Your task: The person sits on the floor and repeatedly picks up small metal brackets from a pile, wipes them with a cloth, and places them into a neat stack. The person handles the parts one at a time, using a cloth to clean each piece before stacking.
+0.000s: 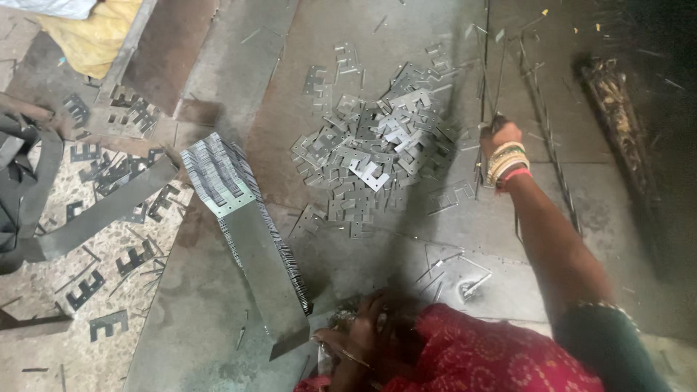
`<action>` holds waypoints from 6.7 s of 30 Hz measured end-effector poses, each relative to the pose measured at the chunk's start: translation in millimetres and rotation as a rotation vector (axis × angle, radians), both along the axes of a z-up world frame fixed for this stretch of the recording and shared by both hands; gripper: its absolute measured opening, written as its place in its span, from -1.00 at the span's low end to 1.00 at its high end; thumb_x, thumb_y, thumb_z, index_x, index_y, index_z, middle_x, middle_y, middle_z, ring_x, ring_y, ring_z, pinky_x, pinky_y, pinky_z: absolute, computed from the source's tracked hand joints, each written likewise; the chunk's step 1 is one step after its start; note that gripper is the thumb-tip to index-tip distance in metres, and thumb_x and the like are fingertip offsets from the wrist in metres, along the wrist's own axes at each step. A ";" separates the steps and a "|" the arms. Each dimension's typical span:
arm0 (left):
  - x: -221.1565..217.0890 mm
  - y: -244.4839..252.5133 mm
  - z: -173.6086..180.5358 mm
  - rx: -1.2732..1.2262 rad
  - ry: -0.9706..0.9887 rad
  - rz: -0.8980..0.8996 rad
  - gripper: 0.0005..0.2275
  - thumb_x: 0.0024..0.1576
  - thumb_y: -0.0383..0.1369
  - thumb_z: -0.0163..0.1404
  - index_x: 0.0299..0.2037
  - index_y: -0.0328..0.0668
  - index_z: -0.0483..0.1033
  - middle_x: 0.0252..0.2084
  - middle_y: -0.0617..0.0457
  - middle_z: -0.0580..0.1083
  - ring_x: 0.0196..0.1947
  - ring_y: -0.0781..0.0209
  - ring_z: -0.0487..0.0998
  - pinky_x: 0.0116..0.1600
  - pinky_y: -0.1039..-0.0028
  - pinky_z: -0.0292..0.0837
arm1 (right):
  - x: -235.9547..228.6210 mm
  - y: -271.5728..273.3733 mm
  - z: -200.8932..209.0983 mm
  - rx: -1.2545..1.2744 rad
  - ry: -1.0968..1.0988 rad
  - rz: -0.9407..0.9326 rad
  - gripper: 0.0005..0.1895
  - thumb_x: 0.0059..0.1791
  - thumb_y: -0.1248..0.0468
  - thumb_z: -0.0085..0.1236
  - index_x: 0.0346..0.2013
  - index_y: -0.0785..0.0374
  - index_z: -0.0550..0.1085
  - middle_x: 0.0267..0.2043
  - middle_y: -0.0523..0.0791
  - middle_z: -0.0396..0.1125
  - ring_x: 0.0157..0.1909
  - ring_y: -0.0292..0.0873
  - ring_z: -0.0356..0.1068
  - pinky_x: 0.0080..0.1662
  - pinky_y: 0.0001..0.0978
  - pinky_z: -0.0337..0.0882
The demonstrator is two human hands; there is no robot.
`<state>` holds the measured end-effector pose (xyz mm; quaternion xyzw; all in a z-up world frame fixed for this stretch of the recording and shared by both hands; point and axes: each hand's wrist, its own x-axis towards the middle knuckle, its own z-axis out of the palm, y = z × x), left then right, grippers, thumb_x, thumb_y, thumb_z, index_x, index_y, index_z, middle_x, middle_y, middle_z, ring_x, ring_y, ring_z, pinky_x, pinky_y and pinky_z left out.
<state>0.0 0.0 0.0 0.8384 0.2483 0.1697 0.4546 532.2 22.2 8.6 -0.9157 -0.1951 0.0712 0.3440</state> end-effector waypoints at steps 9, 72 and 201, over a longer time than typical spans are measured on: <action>1.6 4.9 -0.4 0.119 -0.061 0.100 -0.75 0.15 -0.44 0.14 0.03 -0.25 0.53 0.15 -0.15 0.47 -0.04 -0.14 0.62 -0.03 0.23 0.61 | -123.5 -22.5 -89.9 -0.225 0.016 0.224 -0.50 0.09 -0.06 0.07 0.03 0.34 0.46 -0.23 0.25 0.45 -0.14 0.31 0.47 -0.10 0.12 0.49; 8.1 -5.5 -38.0 0.012 0.071 0.010 -0.76 0.14 -0.35 0.09 -0.02 -0.26 0.54 -0.01 -0.21 0.48 -0.14 -0.20 0.53 -0.11 0.11 0.51 | -168.2 33.2 -31.5 -0.384 -0.182 0.773 -0.51 0.07 0.18 -0.01 0.34 -0.06 0.36 -0.31 0.06 0.51 -0.37 0.00 0.49 -0.24 -0.10 0.53; -12.3 22.4 -104.2 -0.749 -0.169 0.540 -0.68 0.11 -0.32 0.18 0.01 -0.36 0.60 -0.15 -0.06 0.63 -0.23 0.16 0.65 -0.13 0.41 0.61 | -291.3 177.9 350.0 0.894 0.528 0.897 -0.65 0.01 0.34 0.19 0.09 0.35 0.46 -0.12 -0.01 0.45 -0.20 -0.16 0.53 -0.15 -0.29 0.59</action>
